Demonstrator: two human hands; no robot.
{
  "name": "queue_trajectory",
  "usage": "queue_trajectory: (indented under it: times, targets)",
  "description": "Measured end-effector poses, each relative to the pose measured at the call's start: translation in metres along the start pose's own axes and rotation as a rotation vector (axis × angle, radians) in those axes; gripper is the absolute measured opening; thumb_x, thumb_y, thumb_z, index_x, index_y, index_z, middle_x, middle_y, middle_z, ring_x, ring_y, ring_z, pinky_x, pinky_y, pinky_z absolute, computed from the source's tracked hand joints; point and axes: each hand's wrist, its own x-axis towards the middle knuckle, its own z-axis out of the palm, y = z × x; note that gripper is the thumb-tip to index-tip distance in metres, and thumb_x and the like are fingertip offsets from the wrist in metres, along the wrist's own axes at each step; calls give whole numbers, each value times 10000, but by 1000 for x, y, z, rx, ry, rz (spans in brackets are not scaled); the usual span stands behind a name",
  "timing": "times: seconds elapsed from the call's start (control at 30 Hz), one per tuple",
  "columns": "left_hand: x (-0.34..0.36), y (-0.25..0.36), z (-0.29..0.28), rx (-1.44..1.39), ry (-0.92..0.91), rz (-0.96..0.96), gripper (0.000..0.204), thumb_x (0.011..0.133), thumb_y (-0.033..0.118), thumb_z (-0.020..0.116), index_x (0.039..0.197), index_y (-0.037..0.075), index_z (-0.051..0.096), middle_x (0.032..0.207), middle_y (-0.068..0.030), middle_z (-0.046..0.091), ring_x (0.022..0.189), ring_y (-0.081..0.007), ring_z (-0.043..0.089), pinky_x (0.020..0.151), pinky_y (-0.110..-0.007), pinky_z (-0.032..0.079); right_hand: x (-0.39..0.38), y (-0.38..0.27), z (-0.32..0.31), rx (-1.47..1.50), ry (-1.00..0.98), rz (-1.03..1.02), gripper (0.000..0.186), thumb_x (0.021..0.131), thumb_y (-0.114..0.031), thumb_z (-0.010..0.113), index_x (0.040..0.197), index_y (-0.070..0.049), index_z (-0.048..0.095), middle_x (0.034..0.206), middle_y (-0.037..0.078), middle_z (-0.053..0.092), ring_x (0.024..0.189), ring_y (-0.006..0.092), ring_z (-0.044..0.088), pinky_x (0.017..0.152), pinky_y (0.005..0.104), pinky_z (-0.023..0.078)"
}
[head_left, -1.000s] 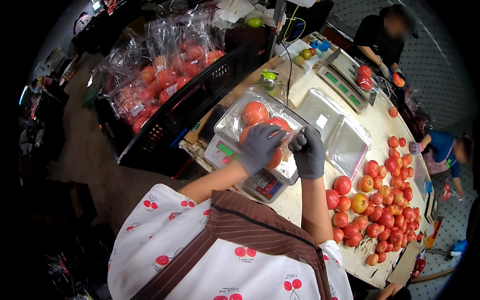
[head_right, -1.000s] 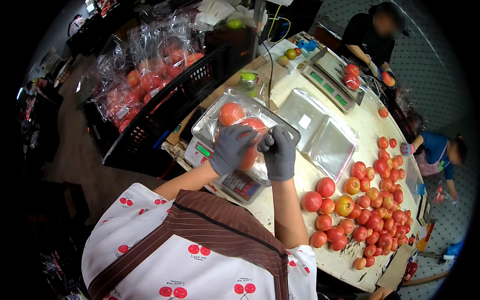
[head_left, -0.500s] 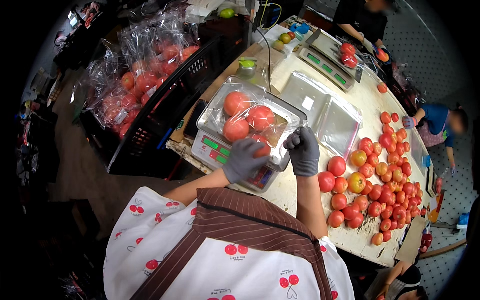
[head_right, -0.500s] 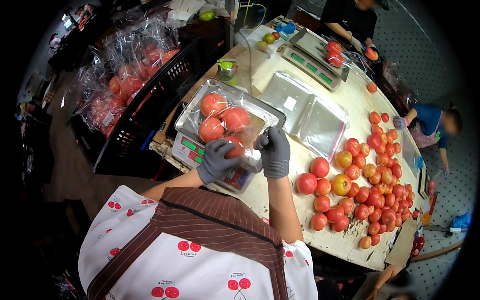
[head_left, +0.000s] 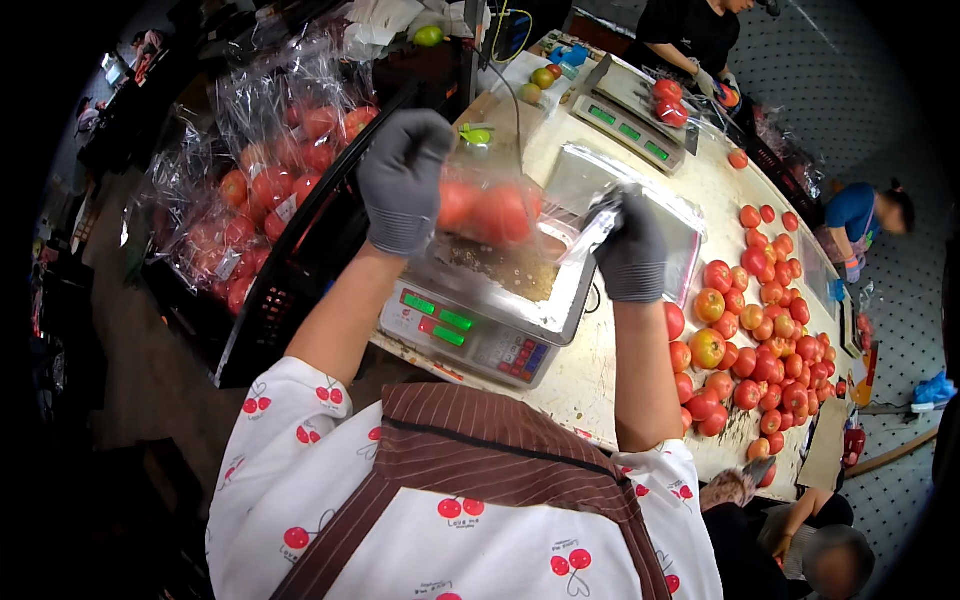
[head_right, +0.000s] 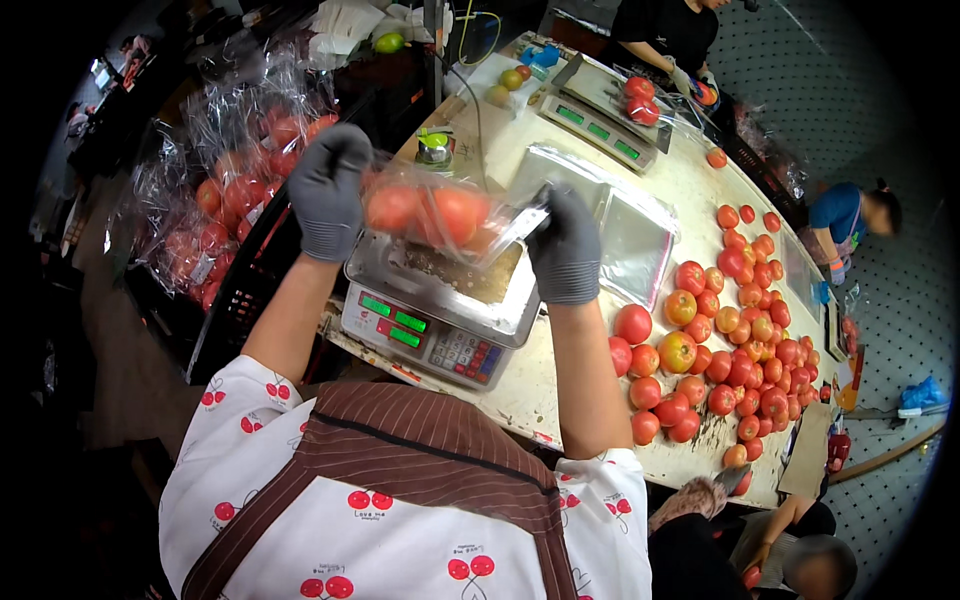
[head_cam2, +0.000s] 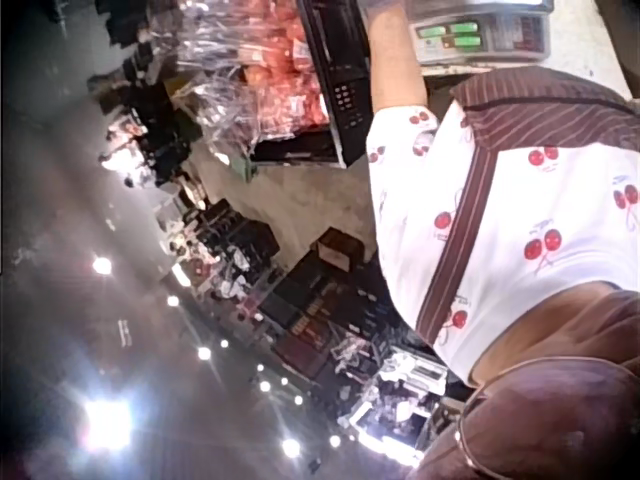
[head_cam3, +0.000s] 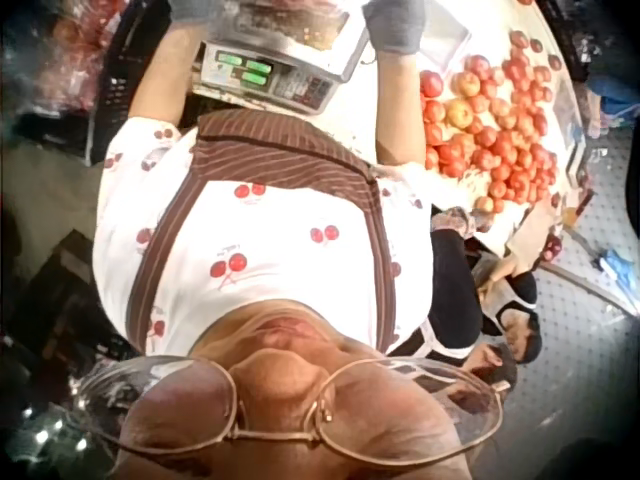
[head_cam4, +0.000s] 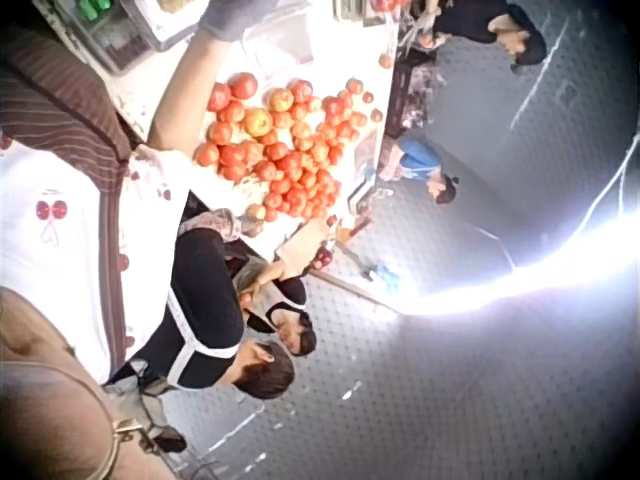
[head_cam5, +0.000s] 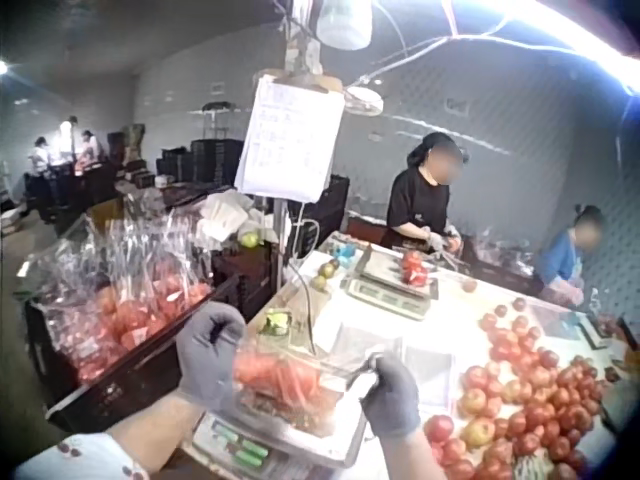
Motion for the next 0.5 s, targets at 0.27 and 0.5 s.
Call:
queue_trajectory:
  times: [0.27, 0.5]
  targets:
    - [42, -8, -35, -275, 56, -74, 124, 938, 152, 509, 944, 36, 553, 817, -50, 584, 741, -127, 523, 724, -276, 440, 4, -8, 76, 190, -403, -215, 124, 933, -158, 453, 932, -56, 524, 783, 7, 466, 658, 96, 398, 668, 245, 405]
    - [-35, -105, -7, -94, -437, -165, 1068, 590, 381, 844, 1360, 31, 192, 1291, -152, 394, 1174, -276, 431, 977, -395, 374, -11, 20, 103, -384, -439, -524, 118, 919, -127, 448, 935, -19, 494, 848, 52, 518, 714, 139, 496, 619, 272, 432]
